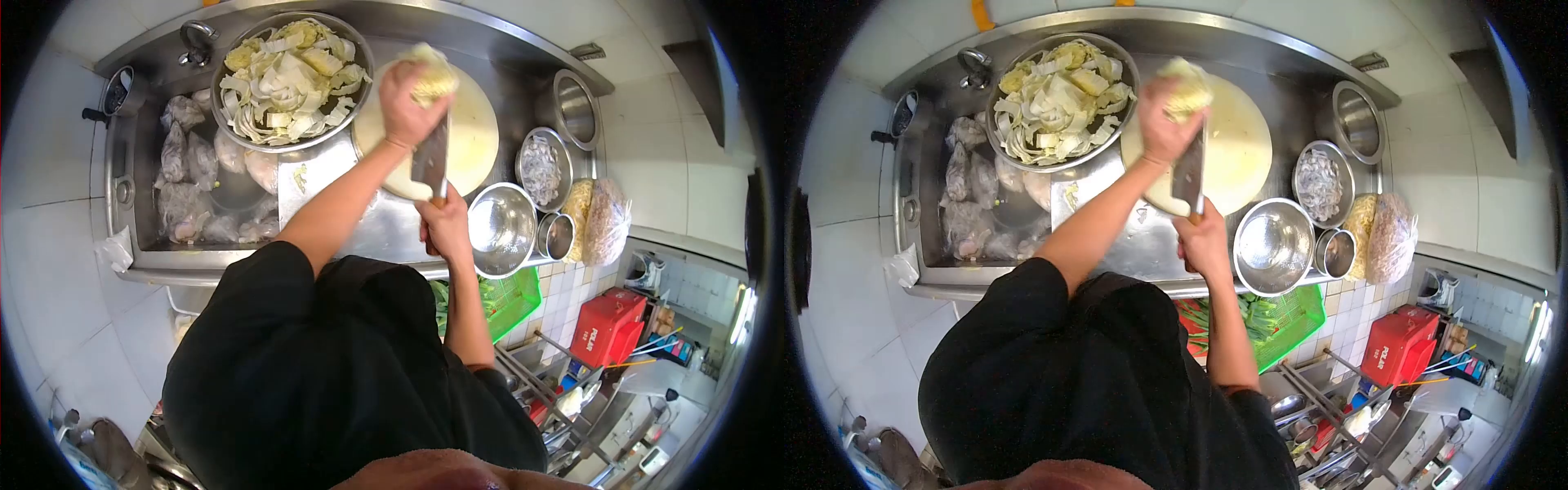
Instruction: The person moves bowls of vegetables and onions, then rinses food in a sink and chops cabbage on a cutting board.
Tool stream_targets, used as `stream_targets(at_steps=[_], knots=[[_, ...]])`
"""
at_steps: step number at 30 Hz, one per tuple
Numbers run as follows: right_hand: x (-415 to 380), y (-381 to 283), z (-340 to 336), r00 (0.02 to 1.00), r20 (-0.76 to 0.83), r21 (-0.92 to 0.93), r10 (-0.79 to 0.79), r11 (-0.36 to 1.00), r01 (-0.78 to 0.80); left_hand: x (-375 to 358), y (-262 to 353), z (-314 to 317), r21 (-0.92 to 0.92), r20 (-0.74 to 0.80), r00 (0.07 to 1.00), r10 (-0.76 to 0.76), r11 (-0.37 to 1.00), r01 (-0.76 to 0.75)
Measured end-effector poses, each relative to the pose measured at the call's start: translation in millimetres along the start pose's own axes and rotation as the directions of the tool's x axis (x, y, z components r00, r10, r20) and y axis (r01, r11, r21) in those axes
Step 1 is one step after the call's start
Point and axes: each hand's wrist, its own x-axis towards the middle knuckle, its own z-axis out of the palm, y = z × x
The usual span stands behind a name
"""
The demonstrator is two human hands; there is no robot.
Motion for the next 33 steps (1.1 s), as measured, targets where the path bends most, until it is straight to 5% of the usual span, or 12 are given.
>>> stream_targets(at_steps=[5, 7, 9, 12, 16, 23, 26, 30, 33], knots=[[33.8, -28.6, 48.6, 0.977, 0.174, 0.006, -0.124, 0.992, 0.125, 66.8, -60.8, -68.8, 0.253, -0.151, 0.965, 0.212, 0.952, -0.170], [33.6, -34.8, 44.8, 0.989, 0.130, -0.001, -0.072, 0.997, 0.073, 74.1, -80.2, -106.9, 0.425, 0.100, 0.976, -0.191, 0.896, 0.132], [40.0, -23.1, 42.6, 0.993, 0.064, 0.007, -0.099, 0.995, 0.099, 76.8, -98.8, -127.7, 0.864, 0.332, 0.783, -0.525, 0.502, -0.030], [39.9, 1.0, 12.4, 0.995, -0.038, 0.044, -0.087, 0.995, 0.089, 72.0, -94.1, -138.2, 0.888, 0.454, 0.501, -0.737, 0.423, -0.182], [23.7, 30.9, -20.5, 0.986, -0.163, 0.111, -0.025, 0.993, 0.043, 59.6, -96.9, -136.9, 0.897, 0.440, 0.452, -0.776, 0.359, -0.257], [1.8, 71.1, -35.6, 0.969, -0.228, 0.101, 0.092, 0.992, -0.070, 52.0, -162.9, -152.1, 0.802, 0.557, 0.399, -0.728, 0.596, -0.032], [2.8, 79.3, -39.1, 0.970, -0.235, 0.067, 0.060, 0.997, -0.045, 64.6, -165.9, -152.0, 0.780, 0.615, 0.470, -0.634, 0.575, -0.245], [-2.4, 78.3, -47.9, 0.970, -0.239, 0.061, 0.043, 0.998, -0.029, 108.8, -105.2, -158.8, 0.769, 0.569, 0.465, -0.678, 0.639, -0.009], [-3.8, 83.5, -58.7, 0.967, -0.253, 0.064, 0.039, 0.998, -0.023, 131.8, -115.9, -170.2, 0.737, 0.538, 0.616, -0.575, 0.676, -0.011]])
